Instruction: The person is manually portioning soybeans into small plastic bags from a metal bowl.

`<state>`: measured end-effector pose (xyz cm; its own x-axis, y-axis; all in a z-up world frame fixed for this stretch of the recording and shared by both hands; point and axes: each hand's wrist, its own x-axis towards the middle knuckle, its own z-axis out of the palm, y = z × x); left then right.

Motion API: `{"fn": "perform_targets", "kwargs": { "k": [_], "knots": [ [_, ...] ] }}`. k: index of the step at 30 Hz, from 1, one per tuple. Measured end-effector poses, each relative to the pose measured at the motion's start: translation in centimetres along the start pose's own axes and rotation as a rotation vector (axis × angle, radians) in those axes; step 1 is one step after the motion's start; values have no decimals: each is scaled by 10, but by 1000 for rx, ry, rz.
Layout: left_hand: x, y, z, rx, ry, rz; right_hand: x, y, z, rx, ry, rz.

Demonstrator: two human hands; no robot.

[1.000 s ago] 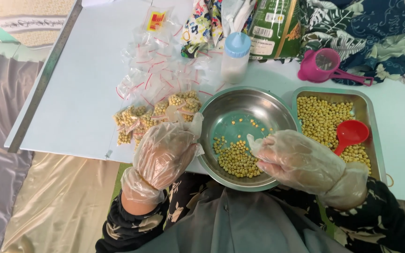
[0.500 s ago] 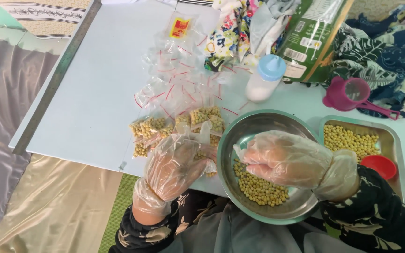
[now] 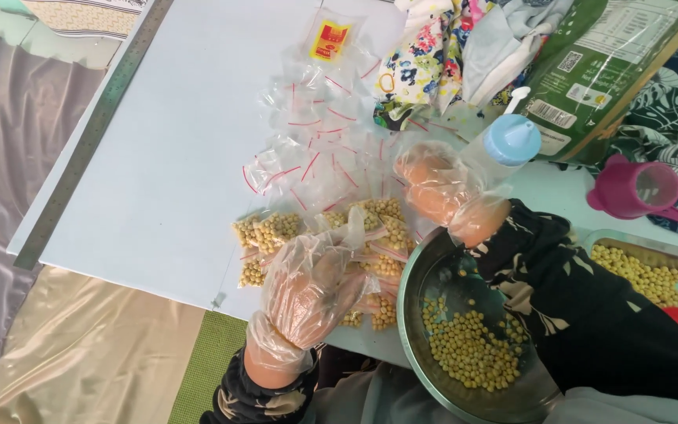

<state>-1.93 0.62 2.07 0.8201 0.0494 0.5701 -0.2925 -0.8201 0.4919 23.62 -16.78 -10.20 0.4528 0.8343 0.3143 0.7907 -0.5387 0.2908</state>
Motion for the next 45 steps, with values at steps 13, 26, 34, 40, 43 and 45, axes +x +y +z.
{"fn": "perform_targets", "kwargs": {
  "k": [13,26,34,40,43,45],
  "knots": [
    [37,5,5,46,-166,73,1,17,29,451,70,-203],
    [31,-3,21,132,-69,10,-21,19,45,1825,-87,122],
    [16,35,22,98,9,58,-33,-7,-143,678,363,-12],
    [14,73,33,107,47,193,-93,4,-226,563,-217,244],
    [8,96,45,146,-86,228,-130,3,-243,584,-229,334],
    [0,108,57,194,-105,279,-154,1,-248,656,-169,334]
  ]
}}
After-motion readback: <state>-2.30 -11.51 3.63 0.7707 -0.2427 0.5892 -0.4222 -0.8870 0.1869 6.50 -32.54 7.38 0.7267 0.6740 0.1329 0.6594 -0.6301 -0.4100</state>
